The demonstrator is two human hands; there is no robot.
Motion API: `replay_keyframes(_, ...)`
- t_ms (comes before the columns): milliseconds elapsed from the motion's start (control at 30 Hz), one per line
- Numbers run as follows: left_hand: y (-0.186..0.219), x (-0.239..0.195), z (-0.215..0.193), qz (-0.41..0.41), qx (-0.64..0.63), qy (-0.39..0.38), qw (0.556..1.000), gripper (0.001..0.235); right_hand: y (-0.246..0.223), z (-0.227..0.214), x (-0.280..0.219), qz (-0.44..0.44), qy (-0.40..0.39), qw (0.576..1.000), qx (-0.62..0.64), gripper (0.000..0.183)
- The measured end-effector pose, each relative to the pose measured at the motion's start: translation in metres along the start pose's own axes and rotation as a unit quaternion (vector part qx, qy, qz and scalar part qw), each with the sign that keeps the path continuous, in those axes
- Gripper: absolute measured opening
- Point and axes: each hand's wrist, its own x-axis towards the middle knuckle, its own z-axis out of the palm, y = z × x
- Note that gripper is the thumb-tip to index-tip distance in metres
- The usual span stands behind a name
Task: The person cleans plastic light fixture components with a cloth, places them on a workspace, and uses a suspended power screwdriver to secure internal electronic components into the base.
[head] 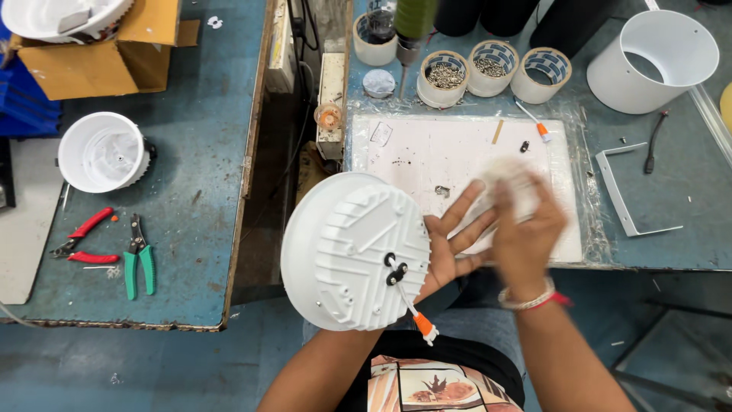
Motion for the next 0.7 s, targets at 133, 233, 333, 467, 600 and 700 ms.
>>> replay_keyframes(133, 0.004, -0.017, -0.008, -0.021, 0.02, -0.013, 0.999, 0.031, -0.004, -0.02, -0.007, -0.143, -0.078, 0.987, -0.005, 0.032)
replay_keyframes(233, -0.001, -0.039, -0.015, -0.005, 0.102, 0.1, 0.99, 0.049, -0.024, -0.015, -0.027, -0.288, -0.22, 0.921, -0.143, 0.044)
replay_keyframes(333, 0.004, -0.04, -0.013, 0.019, 0.148, 0.214, 0.965, 0.065, -0.07, 0.002, -0.036, -0.297, -0.292, 0.909, 0.016, 0.043)
replay_keyframes(467, -0.001, -0.045, 0.007, 0.004, 0.304, 0.292, 0.907, 0.072, -0.086, -0.005, 0.013, -0.205, -0.362, 0.908, 0.056, 0.045)
replay_keyframes(600, -0.008, -0.055, 0.006, -0.059, 0.213, 0.296, 0.929, 0.071, -0.088, -0.004, 0.032, -0.092, -0.494, 0.849, 0.165, 0.044)
replay_keyframes(700, -0.016, -0.07, -0.002, -0.089, 0.198, 0.312, 0.925, 0.071, -0.076, -0.004, 0.035, -0.084, -0.532, 0.813, 0.221, 0.046)
